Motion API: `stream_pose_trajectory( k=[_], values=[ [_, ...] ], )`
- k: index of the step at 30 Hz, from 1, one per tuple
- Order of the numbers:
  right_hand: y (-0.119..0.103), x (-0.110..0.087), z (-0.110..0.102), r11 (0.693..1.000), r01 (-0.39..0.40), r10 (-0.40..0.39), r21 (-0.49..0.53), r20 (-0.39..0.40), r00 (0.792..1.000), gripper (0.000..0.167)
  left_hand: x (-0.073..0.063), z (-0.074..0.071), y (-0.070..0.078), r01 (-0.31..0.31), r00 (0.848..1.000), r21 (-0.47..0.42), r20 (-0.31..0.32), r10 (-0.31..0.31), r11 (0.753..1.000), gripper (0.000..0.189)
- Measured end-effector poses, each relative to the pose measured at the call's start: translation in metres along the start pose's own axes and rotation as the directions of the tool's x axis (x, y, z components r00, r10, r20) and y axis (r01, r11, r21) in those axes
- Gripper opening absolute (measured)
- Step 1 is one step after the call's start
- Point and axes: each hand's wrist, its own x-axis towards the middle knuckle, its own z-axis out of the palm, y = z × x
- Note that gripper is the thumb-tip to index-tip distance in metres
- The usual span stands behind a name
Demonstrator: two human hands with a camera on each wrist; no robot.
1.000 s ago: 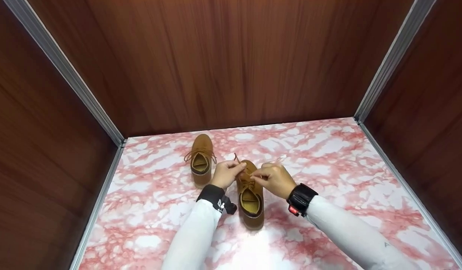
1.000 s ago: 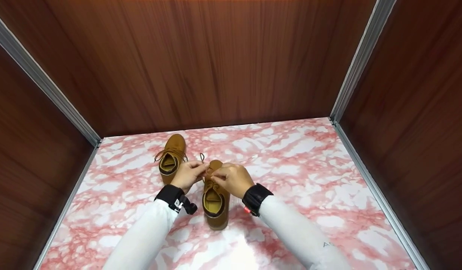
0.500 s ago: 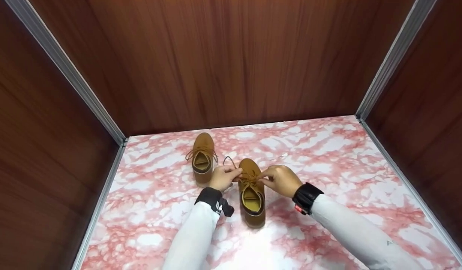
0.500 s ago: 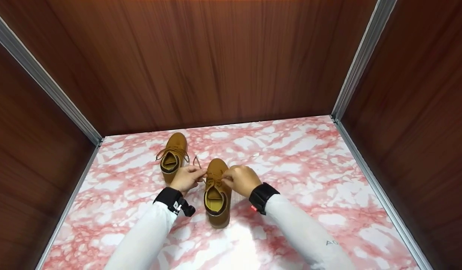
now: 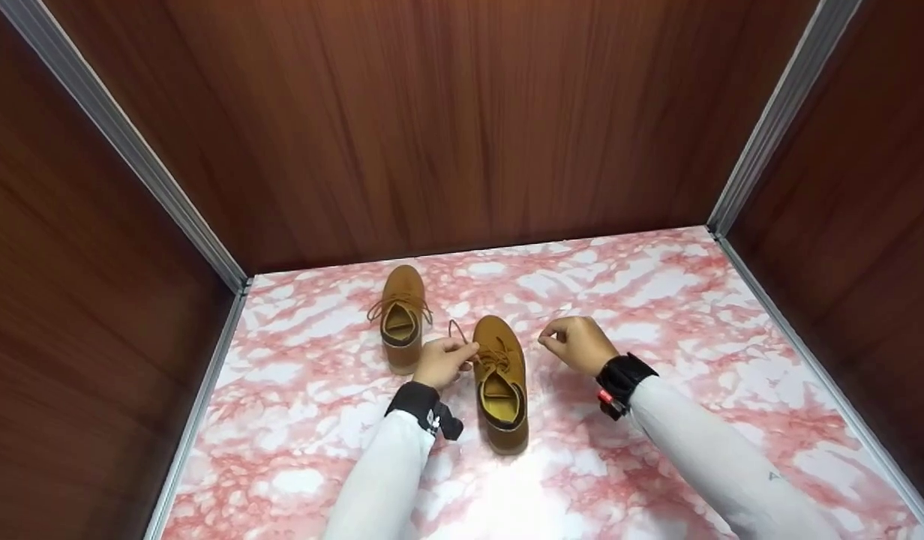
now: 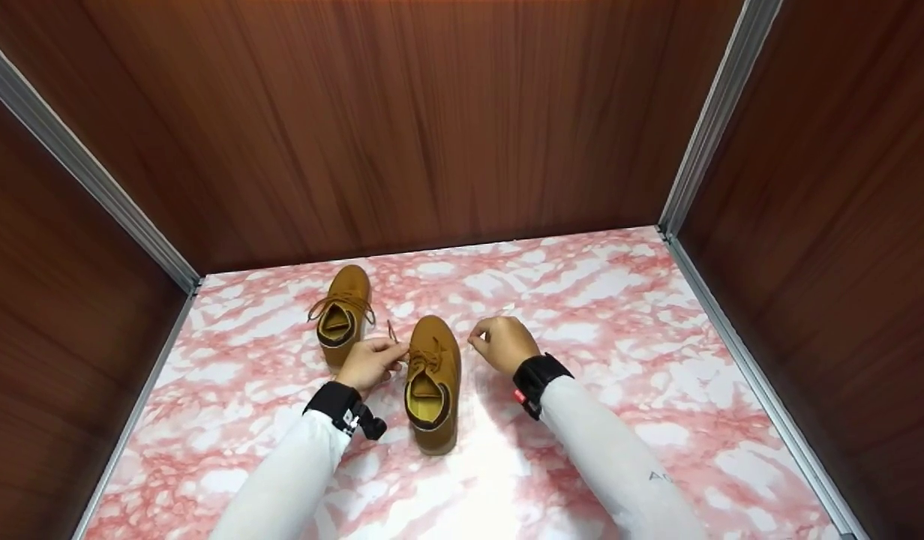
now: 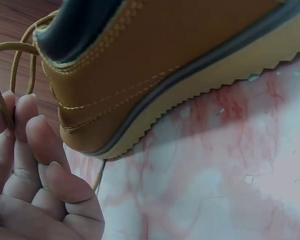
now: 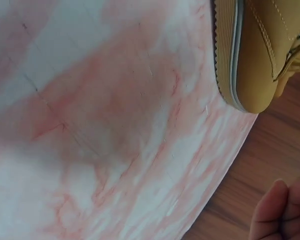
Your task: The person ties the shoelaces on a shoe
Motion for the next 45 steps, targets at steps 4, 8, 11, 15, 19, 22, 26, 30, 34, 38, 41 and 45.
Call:
stream_pose_trajectory(
  k=[4, 8, 11, 15, 19, 22, 26, 30, 34, 38, 41, 45],
  values=[
    [-0.001, 0.006, 0.004, 0.997, -0.062, 0.062, 0.053, 0.008, 0.998, 0.009, 0.001, 0.0, -0.002, 0.002, 1.0, -0.038, -0.002, -0.002, 0.999, 0.025],
    [-0.003, 0.011, 0.011, 0.992, -0.096, 0.095, 0.082, 0.023, 0.995, 0.011, 0.0, 0.0, -0.003, -0.004, 1.0, -0.073, -0.008, 0.003, 0.997, 0.023],
    [-0.005, 0.014, 0.016, 0.985, -0.131, 0.128, 0.109, 0.037, 0.991, 0.013, 0.001, 0.001, -0.002, -0.011, 1.0, -0.108, -0.008, 0.01, 0.994, 0.022],
    [-0.008, 0.017, 0.025, 0.97, -0.199, 0.188, 0.14, 0.092, 0.978, 0.022, 0.001, 0.005, -0.002, -0.038, 0.999, -0.121, -0.005, 0.038, 0.992, 0.025],
    [-0.01, 0.017, 0.036, 0.952, -0.265, 0.24, 0.154, 0.159, 0.958, 0.03, 0.002, 0.009, -0.007, -0.061, 0.998, -0.077, -0.006, 0.061, 0.995, 0.027],
    [-0.011, 0.016, 0.043, 0.939, -0.296, 0.264, 0.173, 0.183, 0.947, 0.033, 0.002, 0.012, -0.011, -0.055, 0.998, -0.063, -0.012, 0.054, 0.997, 0.027],
    [-0.01, 0.015, 0.05, 0.928, -0.324, 0.286, 0.185, 0.203, 0.936, 0.042, 0.0, 0.015, -0.014, -0.042, 0.999, -0.075, -0.024, 0.04, 0.996, 0.026],
    [-0.009, 0.015, 0.053, 0.918, -0.349, 0.307, 0.191, 0.219, 0.926, 0.05, -0.001, 0.018, -0.016, -0.039, 0.999, -0.081, -0.035, 0.036, 0.996, 0.025],
    [-0.008, 0.015, 0.053, 0.918, -0.343, 0.294, 0.198, 0.239, 0.925, 0.046, -0.002, 0.02, -0.018, -0.054, 0.997, -0.071, -0.051, 0.051, 0.996, 0.024],
    [-0.008, 0.015, 0.053, 0.914, -0.351, 0.29, 0.204, 0.276, 0.916, 0.037, -0.002, 0.02, -0.019, -0.07, 0.996, -0.065, -0.062, 0.066, 0.995, 0.022],
    [-0.008, 0.015, 0.053, 0.911, -0.359, 0.292, 0.205, 0.296, 0.91, 0.036, -0.002, 0.021, -0.021, -0.079, 0.995, -0.06, -0.071, 0.074, 0.995, 0.022],
    [-0.008, 0.014, 0.054, 0.912, -0.353, 0.284, 0.211, 0.298, 0.911, 0.039, -0.001, 0.022, -0.024, -0.09, 0.993, -0.052, -0.081, 0.085, 0.995, 0.022]
  ],
)
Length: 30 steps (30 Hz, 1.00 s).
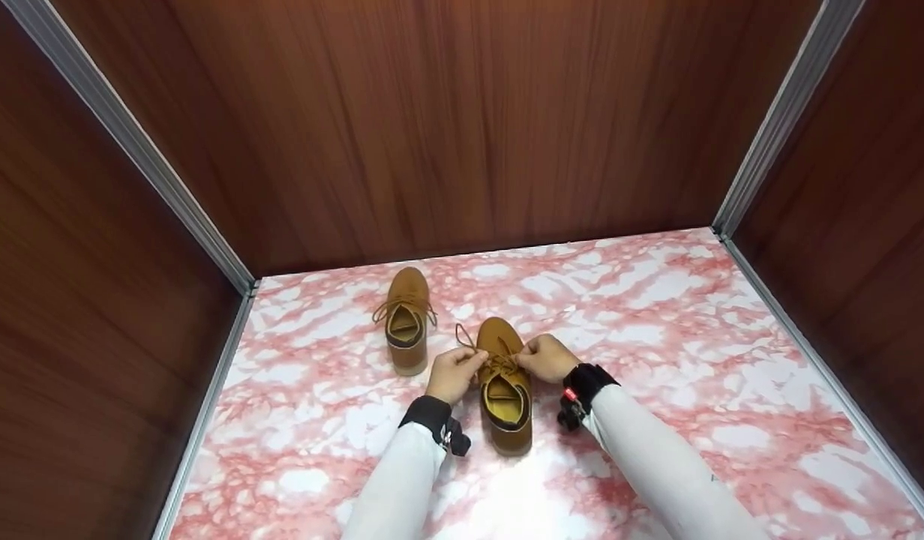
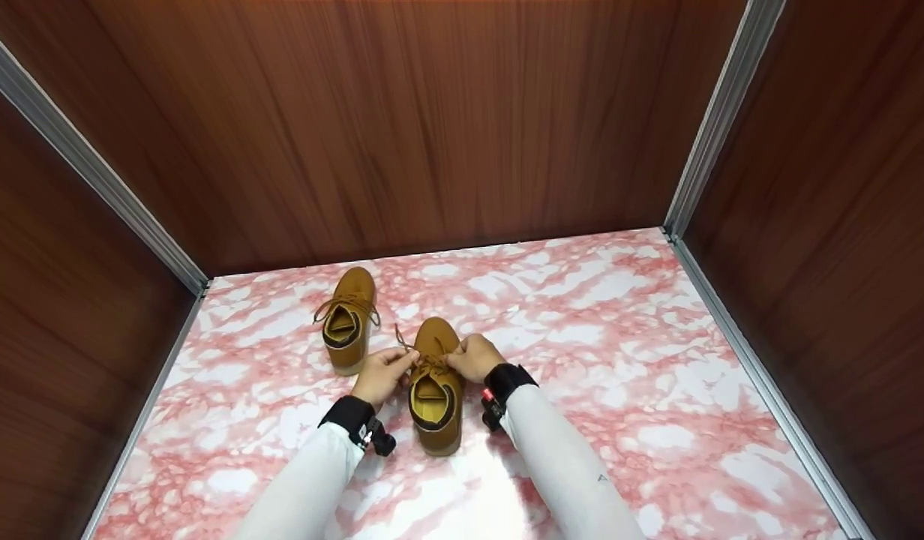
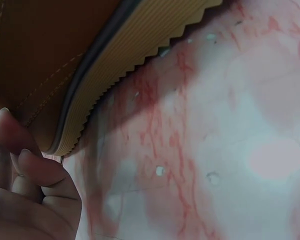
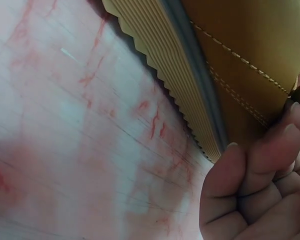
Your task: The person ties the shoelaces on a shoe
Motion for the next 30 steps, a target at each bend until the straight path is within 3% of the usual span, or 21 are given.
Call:
stream_pose_trajectory(
  k=[7, 15, 17, 22, 26, 30],
  values=[
    [0.001, -0.003, -0.001, 1.0, -0.009, 0.011, 0.023, -0.066, 0.998, 0.036, 0.0, 0.003, -0.001, -0.032, 0.999, 0.007, -0.002, 0.032, 0.999, 0.02],
    [-0.006, 0.0, -0.009, 0.974, 0.012, 0.01, 0.226, -0.093, 0.996, 0.028, -0.001, 0.0, 0.001, -0.012, 1.0, 0.036, -0.016, 0.013, 0.999, 0.021],
    [-0.009, 0.0, -0.01, 0.95, 0.01, 0.02, 0.311, -0.092, 0.996, 0.027, -0.001, 0.0, 0.0, -0.013, 1.0, 0.035, -0.014, 0.014, 0.999, 0.022],
    [-0.016, 0.0, -0.013, 0.854, -0.019, 0.073, 0.52, -0.083, 0.994, 0.027, 0.0, 0.0, 0.001, -0.012, 1.0, 0.039, -0.009, 0.013, 0.999, 0.023],
    [-0.019, 0.0, -0.013, 0.8, -0.018, 0.079, 0.6, -0.076, 0.994, 0.026, -0.001, 0.0, 0.003, -0.007, 1.0, 0.049, -0.009, 0.008, 0.999, 0.023],
    [-0.021, 0.001, -0.012, 0.768, 0.0, 0.055, 0.641, -0.066, 0.996, 0.024, -0.001, 0.0, 0.004, -0.011, 1.0, 0.046, -0.008, 0.011, 0.999, 0.024]
  ],
)
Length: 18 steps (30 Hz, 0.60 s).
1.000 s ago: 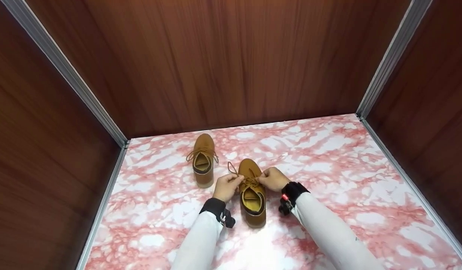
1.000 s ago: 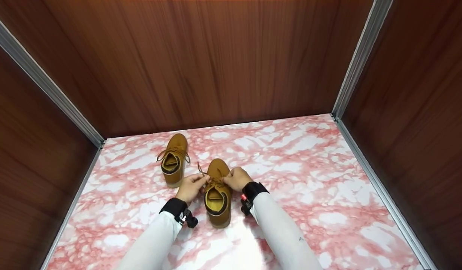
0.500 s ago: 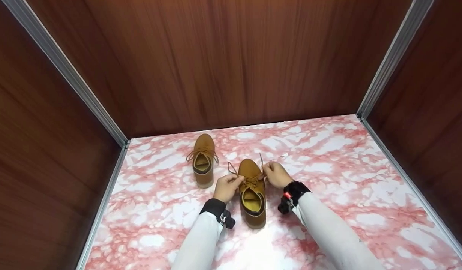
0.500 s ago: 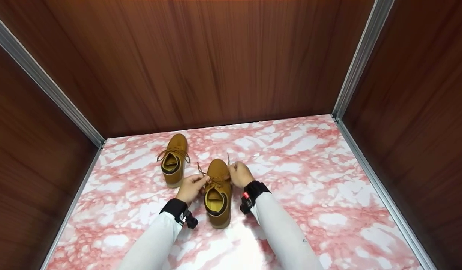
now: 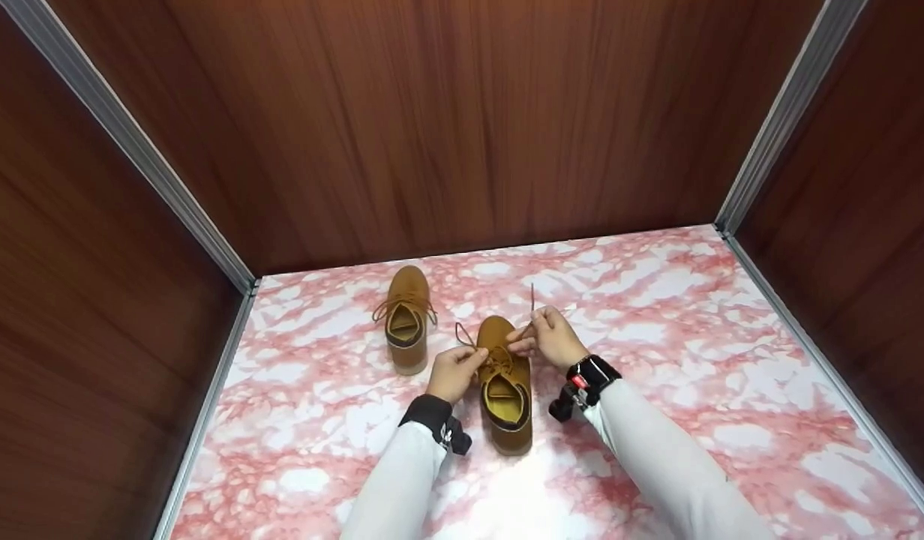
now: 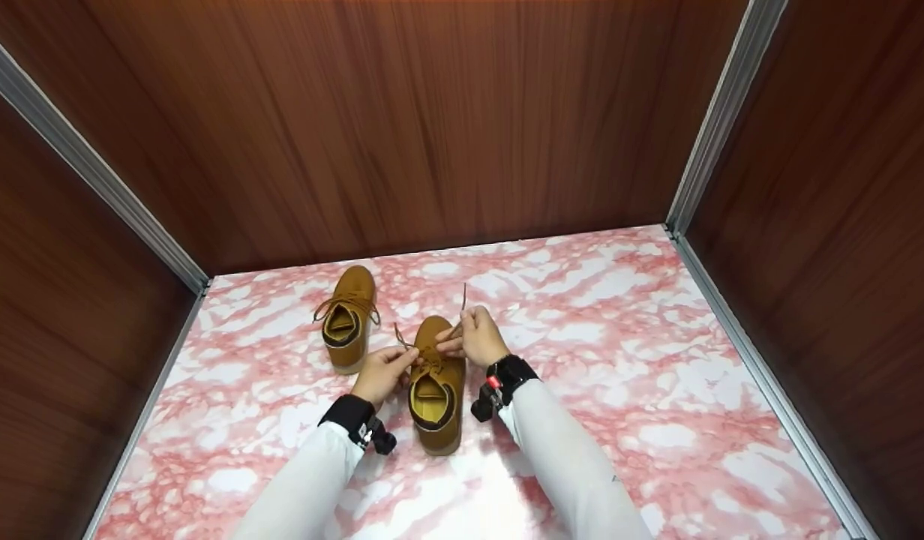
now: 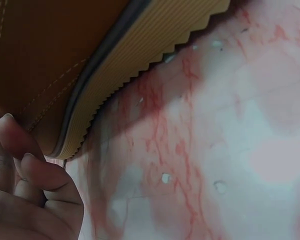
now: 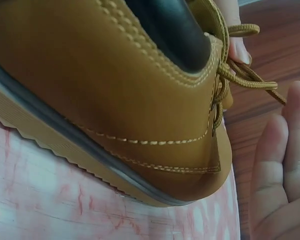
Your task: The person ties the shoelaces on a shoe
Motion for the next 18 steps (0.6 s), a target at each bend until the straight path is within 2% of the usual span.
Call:
stream_pose_trajectory(
  k=[4, 11, 18],
  values=[
    [-0.003, -0.002, 0.0, 1.0, 0.012, -0.012, 0.003, 0.009, 1.0, 0.022, 0.0, 0.0, 0.0, -0.002, 1.0, -0.006, 0.001, 0.002, 1.0, 0.024],
    [-0.009, -0.004, -0.007, 0.997, 0.026, -0.029, 0.078, 0.042, 0.999, 0.02, 0.0, 0.0, 0.001, 0.009, 1.0, -0.03, 0.0, -0.009, 1.0, 0.023],
    [-0.011, -0.007, -0.013, 0.998, 0.043, -0.045, 0.048, 0.05, 0.998, 0.043, 0.0, 0.0, 0.001, 0.007, 1.0, -0.032, -0.018, -0.008, 0.999, 0.022]
  ],
)
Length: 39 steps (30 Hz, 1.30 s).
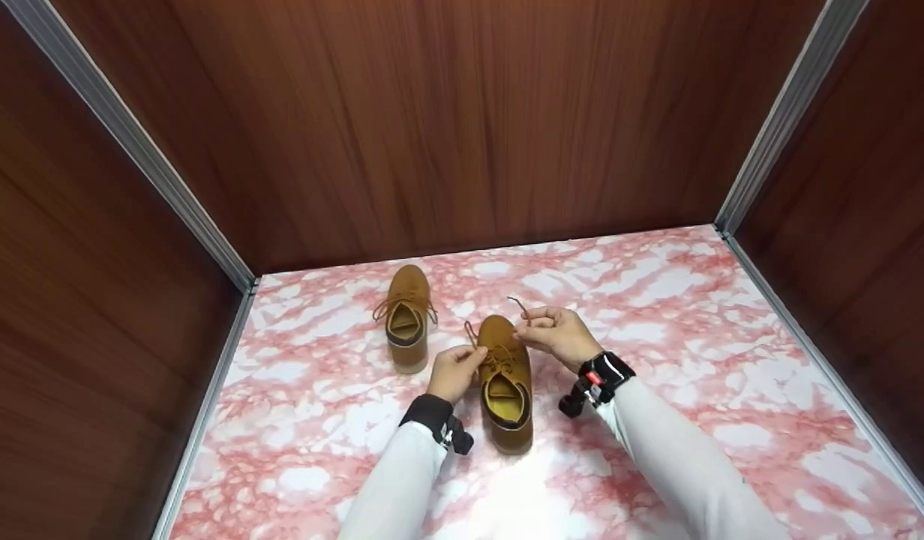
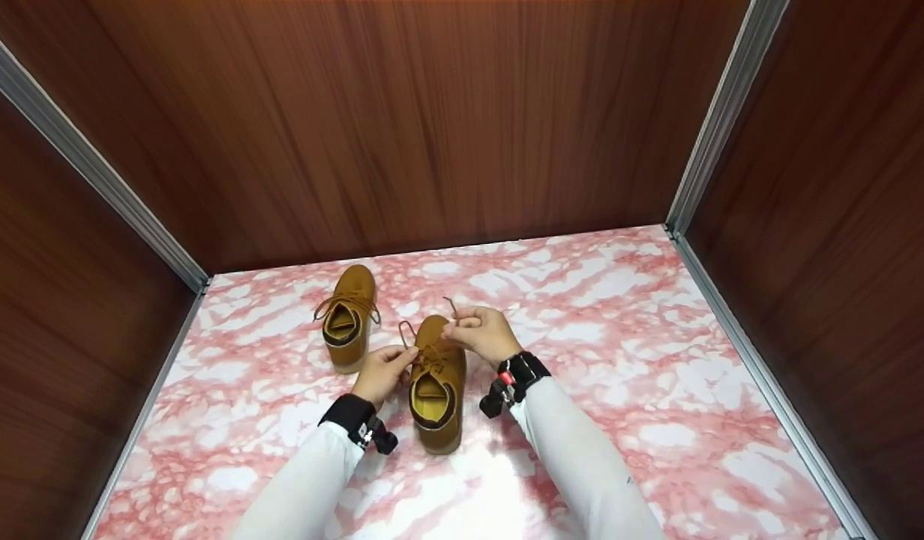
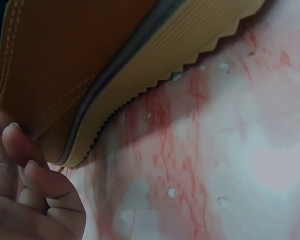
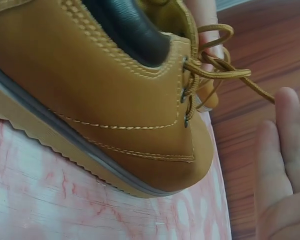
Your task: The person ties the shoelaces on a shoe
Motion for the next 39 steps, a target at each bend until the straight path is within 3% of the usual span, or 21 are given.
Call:
stream_pose_trajectory(
  k=[4, 8, 14, 19, 22, 25, 29, 32, 39],
  values=[
    [0.0, -0.001, -0.001, 0.999, 0.024, -0.024, -0.033, -0.012, 1.0, 0.04, 0.0, 0.0, 0.002, -0.006, 1.0, -0.007, -0.004, 0.006, 1.0, 0.022],
    [0.0, -0.001, -0.002, 0.999, 0.041, -0.04, 0.024, -0.041, 0.998, 0.034, -0.001, -0.001, 0.005, -0.002, 1.0, -0.021, 0.003, 0.002, 1.0, 0.023],
    [0.001, 0.0, -0.003, 0.997, 0.06, -0.058, 0.043, -0.045, 0.997, 0.013, -0.003, -0.001, 0.009, 0.004, 1.0, -0.052, -0.007, -0.004, 0.999, 0.024],
    [0.002, -0.003, -0.004, 0.997, 0.061, -0.061, 0.042, 0.007, 0.998, 0.02, -0.002, 0.001, 0.017, -0.007, 0.998, -0.078, -0.056, 0.002, 0.997, 0.022],
    [0.002, -0.005, -0.004, 0.993, 0.043, -0.048, 0.11, 0.042, 0.998, 0.022, -0.001, 0.002, 0.024, 0.007, 0.997, -0.158, -0.075, -0.019, 0.987, 0.024],
    [0.001, -0.006, -0.003, 0.983, 0.027, -0.037, 0.18, 0.054, 0.998, 0.025, 0.001, 0.002, 0.033, 0.028, 0.997, -0.335, -0.061, -0.051, 0.942, 0.022],
    [0.0, -0.006, 0.001, 0.972, 0.035, -0.047, 0.233, 0.048, 0.998, 0.027, 0.004, 0.001, 0.042, 0.037, 0.998, -0.557, -0.019, -0.058, 0.83, 0.024],
    [0.001, -0.006, 0.003, 0.964, 0.043, -0.057, 0.263, 0.046, 0.997, 0.028, 0.004, 0.0, 0.044, 0.05, 0.999, -0.633, 0.016, -0.052, 0.772, 0.028],
    [0.002, -0.007, 0.007, 0.954, 0.071, -0.089, 0.292, 0.051, 0.995, 0.028, 0.003, -0.002, 0.045, 0.099, 0.995, -0.716, 0.095, -0.044, 0.691, 0.028]
  ],
)
